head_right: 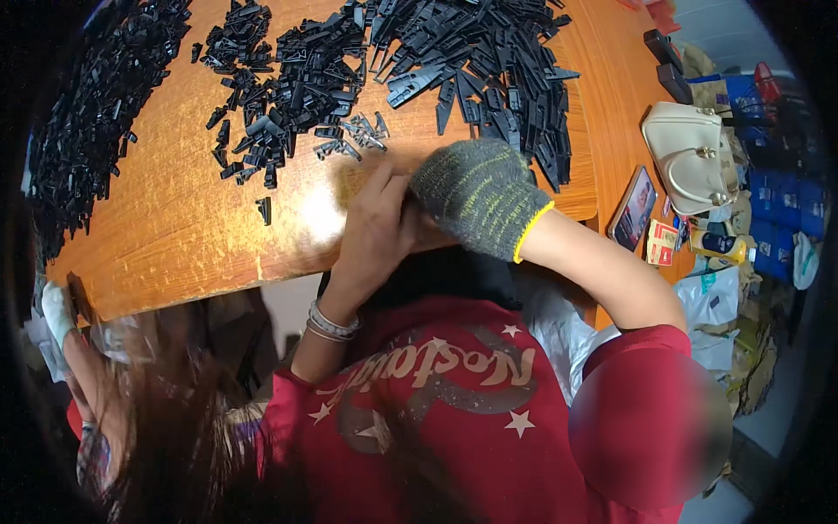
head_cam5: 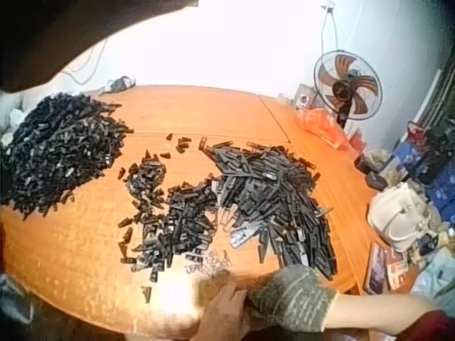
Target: Assembling small black plastic components by fitting them together manually at a workbench.
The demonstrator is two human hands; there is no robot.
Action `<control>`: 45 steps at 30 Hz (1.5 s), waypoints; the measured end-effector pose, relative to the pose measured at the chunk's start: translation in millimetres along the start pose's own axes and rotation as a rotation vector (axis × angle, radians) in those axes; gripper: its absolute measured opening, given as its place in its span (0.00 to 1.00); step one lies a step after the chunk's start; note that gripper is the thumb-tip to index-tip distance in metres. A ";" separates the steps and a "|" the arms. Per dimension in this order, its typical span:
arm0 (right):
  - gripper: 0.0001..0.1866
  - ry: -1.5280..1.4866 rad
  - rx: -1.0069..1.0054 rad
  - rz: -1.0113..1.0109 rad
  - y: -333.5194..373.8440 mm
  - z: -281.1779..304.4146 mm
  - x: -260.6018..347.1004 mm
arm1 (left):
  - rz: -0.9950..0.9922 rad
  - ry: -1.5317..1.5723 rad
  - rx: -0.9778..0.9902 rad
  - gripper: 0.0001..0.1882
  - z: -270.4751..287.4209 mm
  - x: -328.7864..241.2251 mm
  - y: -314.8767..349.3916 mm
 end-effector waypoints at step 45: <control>0.18 0.263 -0.044 -0.283 204.8 10.2 -7.1 | 0.076 -0.323 -0.119 0.13 -43.5 -19.2 -20.1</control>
Point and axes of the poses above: each hand's wrist, its own y-axis away from the middle knuckle, its own z-axis out of the back of the hand, x = y × z, the point moved 4 cm from there along -y, towards the middle knuckle, and after that the axes turned 14 degrees about y, right-handed, at the moved point
